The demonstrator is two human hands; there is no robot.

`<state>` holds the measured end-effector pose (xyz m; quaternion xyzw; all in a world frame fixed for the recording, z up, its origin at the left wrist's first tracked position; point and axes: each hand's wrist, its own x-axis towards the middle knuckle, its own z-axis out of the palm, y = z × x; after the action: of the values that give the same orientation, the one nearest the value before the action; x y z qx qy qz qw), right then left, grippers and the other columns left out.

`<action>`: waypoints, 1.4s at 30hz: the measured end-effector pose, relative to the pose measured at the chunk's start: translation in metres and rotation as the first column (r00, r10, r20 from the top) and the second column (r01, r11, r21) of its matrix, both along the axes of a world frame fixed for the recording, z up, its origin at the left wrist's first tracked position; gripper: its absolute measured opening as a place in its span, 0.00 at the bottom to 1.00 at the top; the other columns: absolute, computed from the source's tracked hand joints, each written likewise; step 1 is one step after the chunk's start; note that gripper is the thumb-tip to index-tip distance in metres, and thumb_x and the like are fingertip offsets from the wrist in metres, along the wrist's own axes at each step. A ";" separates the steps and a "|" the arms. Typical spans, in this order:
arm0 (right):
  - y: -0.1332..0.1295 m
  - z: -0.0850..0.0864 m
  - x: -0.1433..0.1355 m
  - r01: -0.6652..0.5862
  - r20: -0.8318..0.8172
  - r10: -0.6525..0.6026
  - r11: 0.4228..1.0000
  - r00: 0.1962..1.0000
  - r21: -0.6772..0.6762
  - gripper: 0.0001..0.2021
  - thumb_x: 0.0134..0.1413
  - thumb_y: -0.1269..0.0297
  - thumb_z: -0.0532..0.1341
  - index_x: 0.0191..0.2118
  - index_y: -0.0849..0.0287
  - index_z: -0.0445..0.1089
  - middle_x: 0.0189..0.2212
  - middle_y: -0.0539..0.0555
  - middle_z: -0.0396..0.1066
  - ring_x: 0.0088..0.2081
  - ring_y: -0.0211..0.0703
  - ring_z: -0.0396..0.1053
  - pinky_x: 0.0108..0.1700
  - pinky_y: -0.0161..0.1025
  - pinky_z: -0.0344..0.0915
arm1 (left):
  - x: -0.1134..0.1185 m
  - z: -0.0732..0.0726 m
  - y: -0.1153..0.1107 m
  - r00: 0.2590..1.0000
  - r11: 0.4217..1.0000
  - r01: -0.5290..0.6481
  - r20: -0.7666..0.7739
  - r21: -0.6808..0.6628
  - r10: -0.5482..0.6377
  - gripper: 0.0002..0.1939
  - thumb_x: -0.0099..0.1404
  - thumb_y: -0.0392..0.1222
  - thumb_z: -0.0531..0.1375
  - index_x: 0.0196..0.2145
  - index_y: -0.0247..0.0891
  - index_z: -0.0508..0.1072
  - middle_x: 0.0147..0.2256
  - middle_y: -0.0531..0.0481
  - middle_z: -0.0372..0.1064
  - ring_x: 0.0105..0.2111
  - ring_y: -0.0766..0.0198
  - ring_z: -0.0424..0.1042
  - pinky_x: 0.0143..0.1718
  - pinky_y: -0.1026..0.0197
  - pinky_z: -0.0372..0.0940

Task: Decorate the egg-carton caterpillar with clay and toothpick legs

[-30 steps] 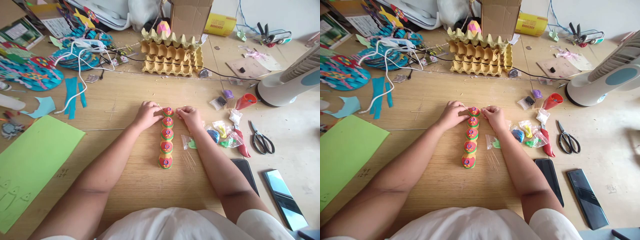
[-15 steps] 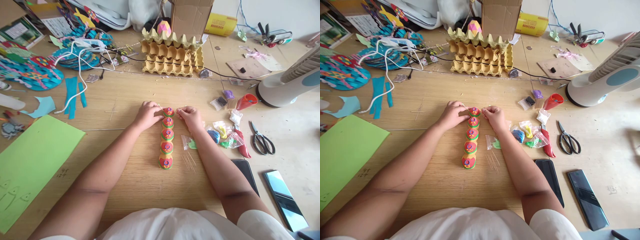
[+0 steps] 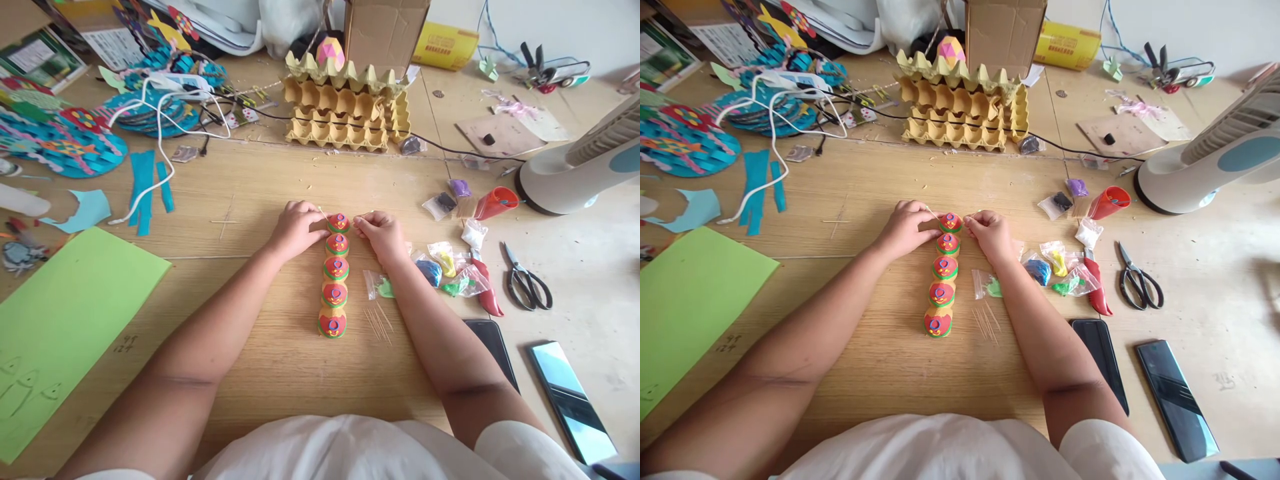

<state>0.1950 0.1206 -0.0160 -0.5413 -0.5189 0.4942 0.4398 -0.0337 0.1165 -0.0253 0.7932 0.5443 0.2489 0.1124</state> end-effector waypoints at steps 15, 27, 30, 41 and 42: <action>-0.007 0.009 -0.003 -0.018 0.112 0.012 0.998 0.994 0.059 0.14 0.53 0.54 0.68 0.25 0.58 0.71 0.19 0.47 0.67 0.22 0.35 0.58 0.26 0.35 0.55 | 0.000 0.000 0.001 1.000 1.000 0.006 -0.026 0.001 -0.006 0.19 0.63 0.50 0.68 0.52 0.49 0.80 0.45 0.45 0.71 0.49 0.50 0.66 0.54 0.51 0.63; -0.004 0.004 -0.001 -0.027 0.107 0.021 0.998 0.994 0.062 0.14 0.53 0.55 0.67 0.24 0.58 0.70 0.19 0.48 0.68 0.21 0.35 0.58 0.25 0.36 0.51 | -0.003 0.000 0.002 0.999 1.000 0.030 -0.031 -0.004 -0.030 0.21 0.64 0.51 0.68 0.55 0.50 0.79 0.44 0.46 0.70 0.48 0.52 0.65 0.55 0.52 0.62; -0.003 0.002 -0.001 -0.026 0.104 0.021 0.998 0.994 0.053 0.16 0.53 0.52 0.68 0.24 0.58 0.70 0.18 0.48 0.68 0.21 0.35 0.58 0.24 0.36 0.51 | -0.003 -0.001 0.004 0.998 0.999 0.038 -0.047 0.002 -0.038 0.22 0.65 0.51 0.68 0.56 0.50 0.78 0.43 0.46 0.69 0.47 0.53 0.65 0.54 0.52 0.62; -0.001 -0.002 0.000 -0.021 0.111 0.014 0.998 0.994 0.066 0.16 0.53 0.53 0.69 0.24 0.57 0.69 0.18 0.48 0.67 0.21 0.35 0.60 0.24 0.35 0.52 | -0.005 -0.002 0.011 0.994 0.996 0.091 -0.059 0.008 -0.091 0.21 0.65 0.51 0.67 0.56 0.53 0.78 0.45 0.46 0.68 0.49 0.52 0.64 0.55 0.51 0.60; -0.002 -0.001 0.000 -0.020 0.107 0.013 0.998 0.994 0.064 0.16 0.53 0.53 0.69 0.24 0.58 0.69 0.18 0.48 0.67 0.21 0.35 0.60 0.24 0.35 0.52 | -0.005 -0.002 0.011 0.994 0.996 0.093 -0.059 0.006 -0.092 0.21 0.66 0.51 0.67 0.56 0.52 0.78 0.45 0.46 0.68 0.49 0.52 0.64 0.55 0.51 0.60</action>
<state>0.1945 0.1191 -0.0175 -0.5482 -0.5619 0.4511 0.4245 -0.0383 0.1273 -0.0274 0.8250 0.5089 0.2224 0.1045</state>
